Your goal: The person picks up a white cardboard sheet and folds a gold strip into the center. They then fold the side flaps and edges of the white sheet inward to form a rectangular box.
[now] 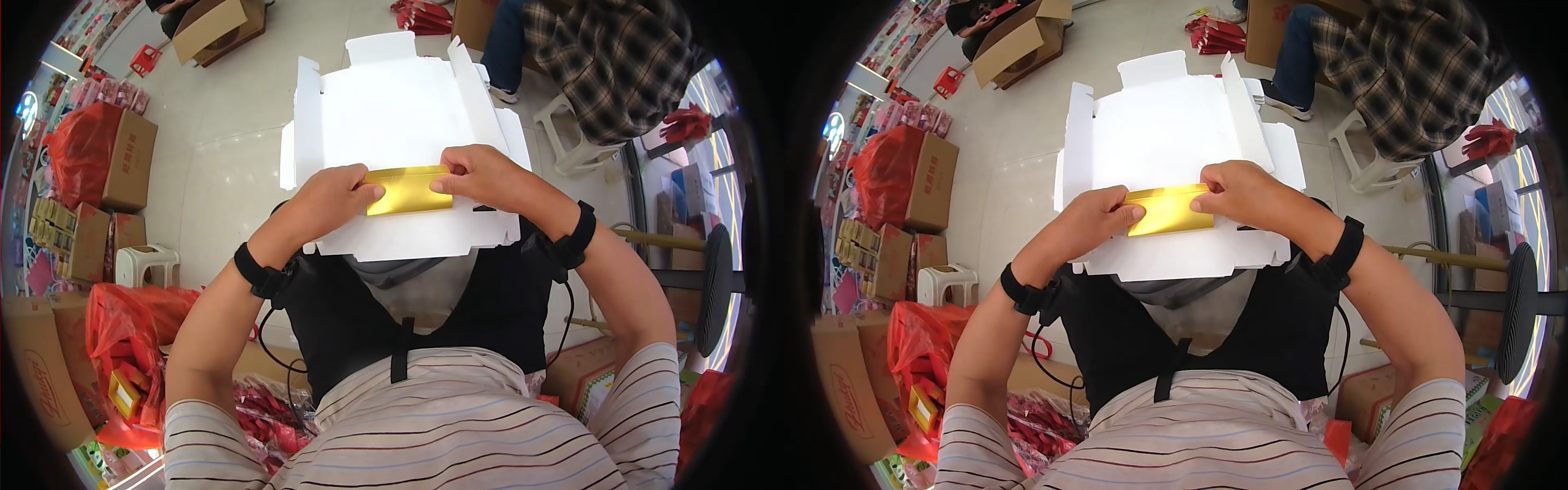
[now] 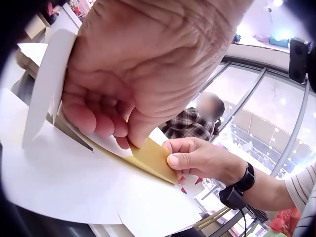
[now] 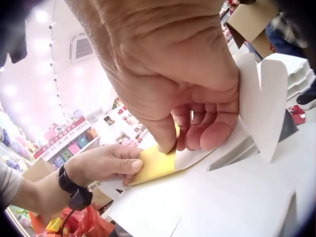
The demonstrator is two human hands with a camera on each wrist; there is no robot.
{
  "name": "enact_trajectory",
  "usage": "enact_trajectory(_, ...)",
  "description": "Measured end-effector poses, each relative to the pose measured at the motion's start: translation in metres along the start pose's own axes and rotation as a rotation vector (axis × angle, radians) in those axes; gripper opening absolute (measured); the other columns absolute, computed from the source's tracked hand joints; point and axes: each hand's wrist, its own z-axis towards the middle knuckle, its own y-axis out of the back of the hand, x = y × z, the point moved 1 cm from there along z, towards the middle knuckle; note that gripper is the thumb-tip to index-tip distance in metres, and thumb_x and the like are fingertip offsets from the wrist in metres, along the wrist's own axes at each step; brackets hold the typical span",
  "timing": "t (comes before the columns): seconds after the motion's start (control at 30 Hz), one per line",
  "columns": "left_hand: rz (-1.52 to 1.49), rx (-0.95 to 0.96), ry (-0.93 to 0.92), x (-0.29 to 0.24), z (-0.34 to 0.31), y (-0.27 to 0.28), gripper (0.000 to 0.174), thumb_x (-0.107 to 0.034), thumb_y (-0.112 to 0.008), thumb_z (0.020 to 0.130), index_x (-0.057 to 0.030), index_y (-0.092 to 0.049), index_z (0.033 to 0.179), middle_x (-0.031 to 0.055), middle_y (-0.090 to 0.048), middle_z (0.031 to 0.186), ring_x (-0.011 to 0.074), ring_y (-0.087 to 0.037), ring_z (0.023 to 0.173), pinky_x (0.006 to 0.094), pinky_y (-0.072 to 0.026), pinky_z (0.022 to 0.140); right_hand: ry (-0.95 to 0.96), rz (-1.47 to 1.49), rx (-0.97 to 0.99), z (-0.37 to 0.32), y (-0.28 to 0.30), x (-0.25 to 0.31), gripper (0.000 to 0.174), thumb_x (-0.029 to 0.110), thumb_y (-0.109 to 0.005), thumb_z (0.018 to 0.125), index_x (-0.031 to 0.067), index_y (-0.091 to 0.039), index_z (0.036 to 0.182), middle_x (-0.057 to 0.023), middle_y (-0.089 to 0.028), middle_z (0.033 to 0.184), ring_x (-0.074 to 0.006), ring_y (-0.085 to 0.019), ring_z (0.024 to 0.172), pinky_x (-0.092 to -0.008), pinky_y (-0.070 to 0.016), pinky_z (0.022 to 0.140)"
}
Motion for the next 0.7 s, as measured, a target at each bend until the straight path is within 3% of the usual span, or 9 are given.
enact_trajectory(0.13, 0.101, -0.036, -0.023, -0.002, 0.002, -0.004, 0.043, -0.038, -0.065, 0.108, 0.0011, -0.061, 0.091, 0.0168, -0.063, 0.079, 0.0275, -0.055, 0.073, 0.0428, -0.0469, 0.07, -0.017, -0.106, -0.008, 0.002, -0.002, 0.007, 0.032, 0.03, -0.077, 0.097, -0.0004, -0.068, 0.093, -0.0166, -0.068, 0.08, -0.0289, -0.065, 0.073, -0.0434, -0.0508, 0.07)
enact_trajectory(0.3, 0.181, -0.054, -0.011, -0.008, 0.003, -0.006, 0.04, -0.035, -0.063, 0.109, 0.0021, -0.062, 0.092, 0.023, -0.069, 0.087, 0.0381, -0.065, 0.081, 0.0475, -0.0499, 0.076, -0.02, -0.254, -0.039, 0.003, -0.008, 0.013, 0.03, 0.029, -0.074, 0.1, 0.0, -0.069, 0.099, -0.0205, -0.072, 0.09, -0.0367, -0.07, 0.088, -0.0473, -0.0529, 0.081)
enact_trajectory(0.43, 0.215, -0.086, -0.008, -0.009, 0.003, -0.01, 0.041, -0.035, -0.063, 0.109, 0.0022, -0.061, 0.092, 0.0242, -0.07, 0.089, 0.0403, -0.067, 0.083, 0.0484, -0.0513, 0.078, -0.019, -0.352, -0.06, 0.004, -0.013, 0.017, 0.028, 0.027, -0.071, 0.102, -0.0005, -0.069, 0.105, -0.0219, -0.074, 0.096, -0.0394, -0.071, 0.097, -0.0487, -0.0539, 0.087)
enact_trajectory(0.7, 0.265, -0.134, -0.027, -0.013, 0.0, -0.014, 0.04, -0.036, -0.066, 0.107, 0.0025, -0.061, 0.095, 0.0264, -0.071, 0.091, 0.0432, -0.069, 0.087, 0.0493, -0.0531, 0.08, 0.013, -0.396, -0.055, 0.003, -0.013, 0.02, 0.027, 0.025, -0.071, 0.102, -0.0018, -0.069, 0.106, -0.0234, -0.074, 0.099, -0.0408, -0.071, 0.099, -0.0504, -0.0545, 0.09)
